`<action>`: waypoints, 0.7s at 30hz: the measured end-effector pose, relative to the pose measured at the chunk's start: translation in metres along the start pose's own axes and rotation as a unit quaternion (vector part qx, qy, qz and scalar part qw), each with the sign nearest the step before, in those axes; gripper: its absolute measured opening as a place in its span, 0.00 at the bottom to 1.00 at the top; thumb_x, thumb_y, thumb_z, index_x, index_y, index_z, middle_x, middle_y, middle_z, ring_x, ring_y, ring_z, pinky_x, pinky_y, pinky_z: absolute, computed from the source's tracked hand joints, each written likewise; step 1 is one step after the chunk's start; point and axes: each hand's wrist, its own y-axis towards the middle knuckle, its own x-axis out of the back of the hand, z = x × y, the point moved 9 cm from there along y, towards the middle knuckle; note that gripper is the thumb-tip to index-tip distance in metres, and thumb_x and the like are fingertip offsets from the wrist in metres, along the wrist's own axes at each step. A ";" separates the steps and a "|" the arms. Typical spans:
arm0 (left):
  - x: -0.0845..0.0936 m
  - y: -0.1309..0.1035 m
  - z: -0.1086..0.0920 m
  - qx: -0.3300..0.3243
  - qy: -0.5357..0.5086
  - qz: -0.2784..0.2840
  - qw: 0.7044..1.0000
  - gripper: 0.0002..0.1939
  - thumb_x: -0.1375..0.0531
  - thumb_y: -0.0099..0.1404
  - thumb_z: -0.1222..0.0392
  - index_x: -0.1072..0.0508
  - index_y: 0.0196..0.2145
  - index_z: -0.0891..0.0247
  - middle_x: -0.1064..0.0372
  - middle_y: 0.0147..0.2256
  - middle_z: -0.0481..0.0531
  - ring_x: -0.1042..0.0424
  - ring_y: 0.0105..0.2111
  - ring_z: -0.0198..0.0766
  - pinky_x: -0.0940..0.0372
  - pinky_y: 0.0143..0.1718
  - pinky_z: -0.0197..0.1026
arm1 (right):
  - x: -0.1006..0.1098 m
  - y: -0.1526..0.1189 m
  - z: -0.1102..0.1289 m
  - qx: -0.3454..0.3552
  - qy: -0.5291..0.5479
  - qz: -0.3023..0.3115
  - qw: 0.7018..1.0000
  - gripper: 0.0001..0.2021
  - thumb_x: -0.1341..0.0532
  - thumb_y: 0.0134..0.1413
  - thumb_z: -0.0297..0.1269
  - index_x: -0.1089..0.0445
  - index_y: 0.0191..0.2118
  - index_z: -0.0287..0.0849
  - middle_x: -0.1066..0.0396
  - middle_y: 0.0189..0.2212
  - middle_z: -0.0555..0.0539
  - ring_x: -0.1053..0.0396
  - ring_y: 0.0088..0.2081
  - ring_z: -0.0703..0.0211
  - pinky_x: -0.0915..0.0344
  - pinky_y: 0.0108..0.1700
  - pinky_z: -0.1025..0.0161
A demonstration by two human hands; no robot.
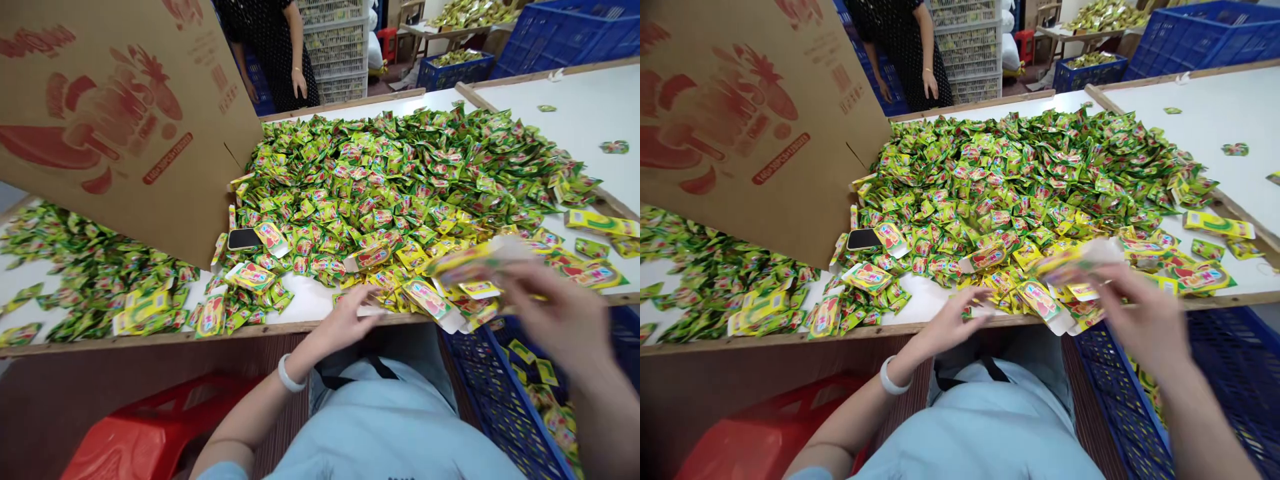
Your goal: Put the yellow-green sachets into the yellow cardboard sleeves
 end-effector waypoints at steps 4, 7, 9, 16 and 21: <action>0.049 0.014 0.018 -0.007 0.180 -0.149 0.972 0.11 0.46 0.70 0.60 0.29 0.47 0.61 0.30 0.45 0.60 0.31 0.49 0.49 0.36 0.54 0.53 | 0.059 0.028 -0.002 0.003 -0.316 -0.172 0.933 0.30 0.49 0.68 0.51 0.43 0.67 0.38 0.30 0.54 0.26 0.28 0.47 0.36 0.38 0.40 0.50; 0.081 0.015 0.027 0.011 0.267 -0.222 0.938 0.11 0.47 0.69 0.64 0.30 0.47 0.63 0.32 0.46 0.61 0.33 0.51 0.51 0.39 0.56 0.55 | -0.016 0.027 0.030 0.105 -0.325 -0.082 0.936 0.23 0.49 0.69 0.48 0.31 0.53 0.33 0.26 0.44 0.29 0.31 0.45 0.38 0.39 0.43 0.50; 0.098 0.010 0.032 0.026 0.293 -0.252 0.922 0.14 0.49 0.67 0.68 0.31 0.48 0.64 0.32 0.47 0.61 0.34 0.51 0.50 0.39 0.57 0.55 | -0.090 0.014 0.048 0.156 -0.328 0.030 0.931 0.19 0.45 0.66 0.49 0.27 0.41 0.36 0.26 0.36 0.33 0.33 0.42 0.39 0.41 0.44 0.49; 0.103 -0.010 0.049 0.016 0.277 -0.153 0.948 0.18 0.51 0.68 0.69 0.31 0.52 0.63 0.31 0.51 0.60 0.34 0.55 0.47 0.42 0.61 0.55 | -0.194 -0.014 0.059 0.177 -0.328 0.163 0.914 0.09 0.44 0.62 0.30 0.27 0.35 0.35 0.25 0.32 0.33 0.34 0.39 0.42 0.44 0.44 0.50; 0.088 -0.003 0.046 0.014 0.298 -0.166 0.940 0.12 0.45 0.68 0.62 0.27 0.48 0.61 0.29 0.47 0.58 0.33 0.52 0.50 0.42 0.59 0.57 | -0.185 -0.019 0.056 0.192 -0.284 0.145 0.928 0.09 0.45 0.65 0.33 0.27 0.40 0.38 0.24 0.35 0.37 0.33 0.41 0.45 0.45 0.42 0.53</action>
